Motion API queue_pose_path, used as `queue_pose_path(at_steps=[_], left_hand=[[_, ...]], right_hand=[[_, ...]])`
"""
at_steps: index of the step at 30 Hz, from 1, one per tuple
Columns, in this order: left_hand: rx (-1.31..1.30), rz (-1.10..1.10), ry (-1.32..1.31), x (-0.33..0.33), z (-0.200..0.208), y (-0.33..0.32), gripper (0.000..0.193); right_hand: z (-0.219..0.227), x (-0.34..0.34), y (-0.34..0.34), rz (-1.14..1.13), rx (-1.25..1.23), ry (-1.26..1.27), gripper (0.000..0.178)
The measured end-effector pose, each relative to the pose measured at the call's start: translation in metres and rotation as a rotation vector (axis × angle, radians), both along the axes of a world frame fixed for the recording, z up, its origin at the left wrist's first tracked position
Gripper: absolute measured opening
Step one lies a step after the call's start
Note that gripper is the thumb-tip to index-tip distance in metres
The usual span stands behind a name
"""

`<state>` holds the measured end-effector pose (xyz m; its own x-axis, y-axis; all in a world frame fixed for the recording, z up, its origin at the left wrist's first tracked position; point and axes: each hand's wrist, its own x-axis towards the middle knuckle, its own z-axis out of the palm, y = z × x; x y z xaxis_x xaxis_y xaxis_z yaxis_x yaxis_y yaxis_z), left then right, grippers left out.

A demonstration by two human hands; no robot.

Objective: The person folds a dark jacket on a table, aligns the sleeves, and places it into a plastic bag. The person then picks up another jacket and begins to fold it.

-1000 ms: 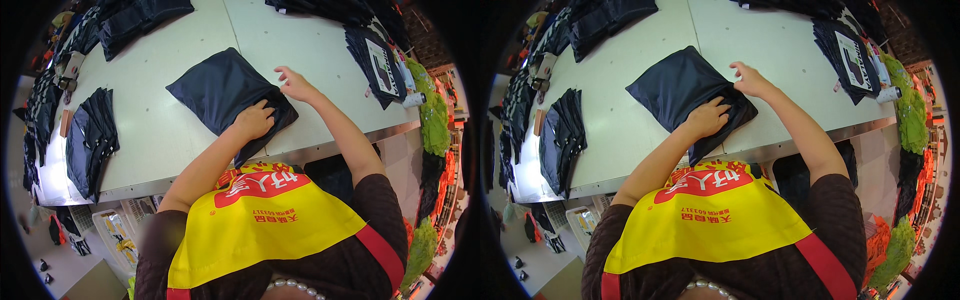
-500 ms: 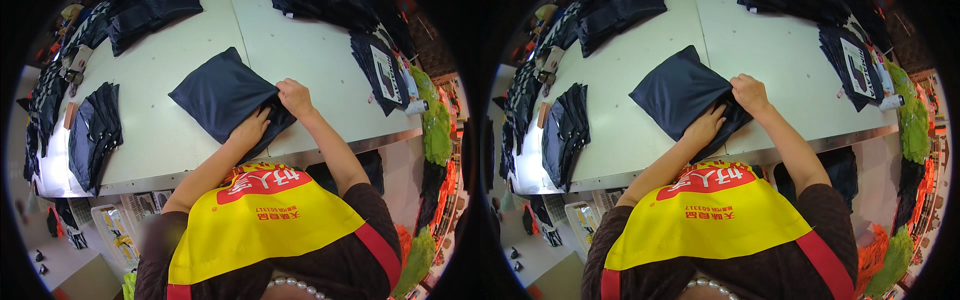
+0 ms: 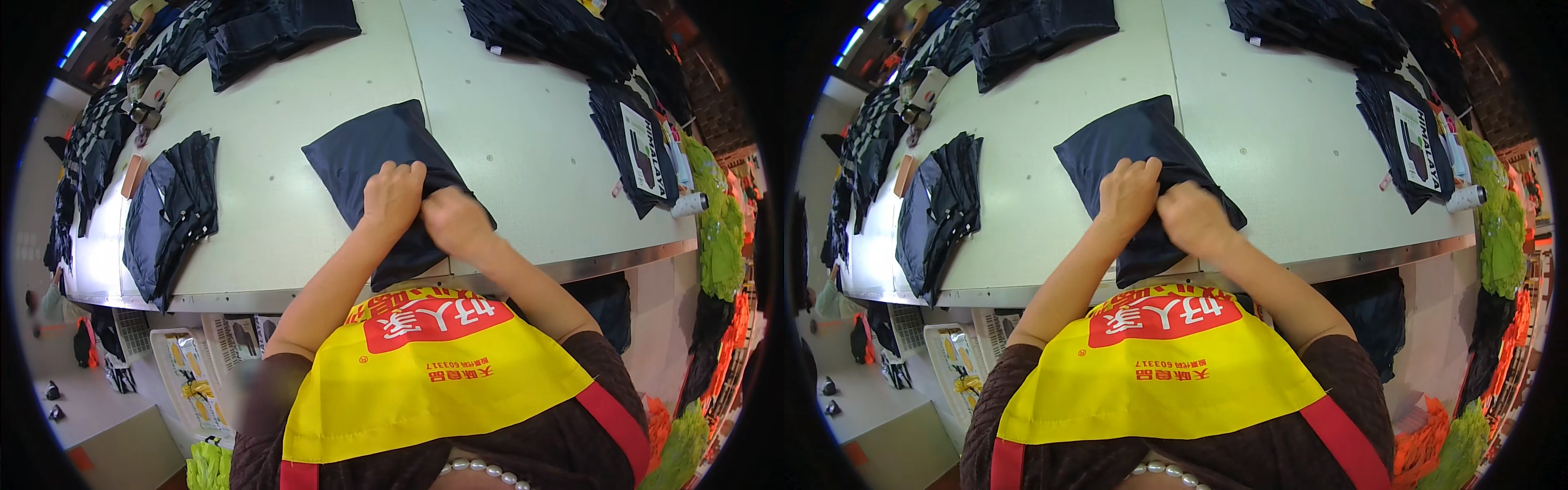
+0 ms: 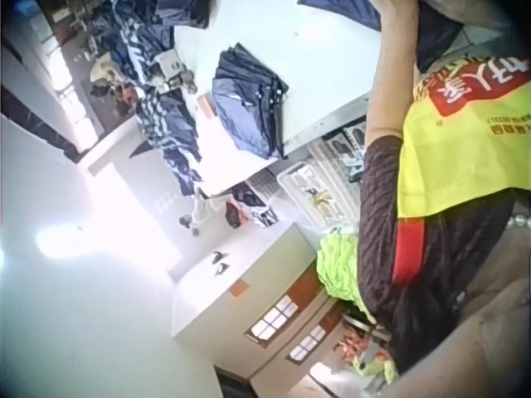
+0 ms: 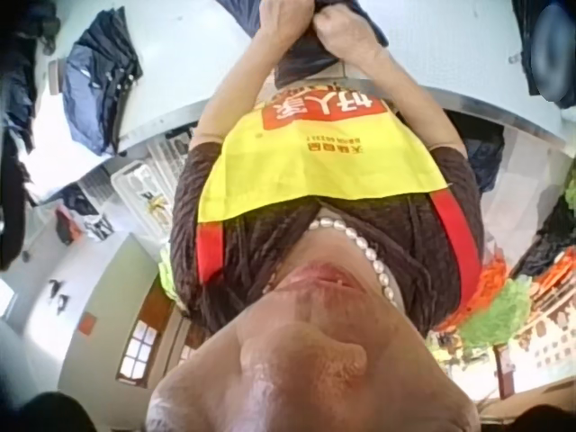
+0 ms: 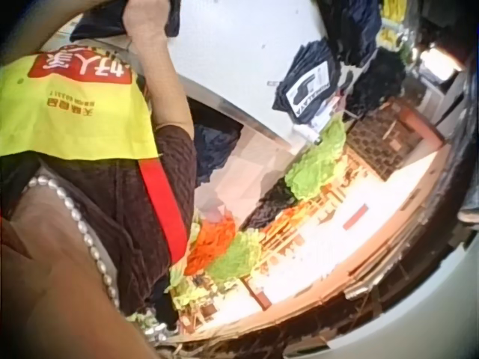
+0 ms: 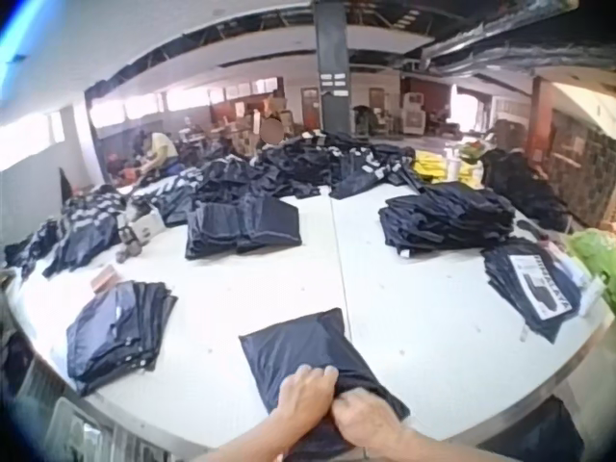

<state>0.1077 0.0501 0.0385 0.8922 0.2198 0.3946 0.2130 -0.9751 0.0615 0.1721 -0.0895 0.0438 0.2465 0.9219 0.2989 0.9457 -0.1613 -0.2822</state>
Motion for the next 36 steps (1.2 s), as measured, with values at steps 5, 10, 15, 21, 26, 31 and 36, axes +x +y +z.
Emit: queue_pose_path(at_steps=[5, 10, 15, 21, 26, 31, 36], left_hand=[[-0.193, -0.145, -0.001, 0.001, 0.012, 0.002, 0.020], [-0.184, -0.151, -0.019, 0.010, 0.007, -0.011, 0.014], [-0.215, -0.168, 0.055, 0.011, 0.014, -0.001, 0.008], [-0.427, -0.204, 0.076, 0.015, 0.018, -0.004, 0.003], [-0.556, -0.212, 0.084, 0.016, 0.002, -0.012, 0.006], [-0.563, -0.193, 0.010, 0.011, 0.024, 0.010, 0.009], [-0.419, -0.279, 0.019, 0.012, 0.007, 0.020, 0.009]], right_hand=[[-0.035, 0.019, 0.033, 0.024, -0.348, 0.274, 0.021], [-0.035, 0.034, 0.063, -0.105, -0.387, 0.416, 0.027], [-0.043, 0.042, 0.069, -0.046, -0.186, 0.370, 0.028], [-0.042, 0.061, 0.087, -0.069, -0.101, 0.376, 0.029], [-0.047, 0.079, 0.109, -0.041, -0.057, 0.394, 0.030], [-0.047, 0.063, 0.116, 0.007, -0.003, 0.358, 0.031], [-0.049, 0.018, 0.106, 0.087, -0.016, 0.293, 0.032]])
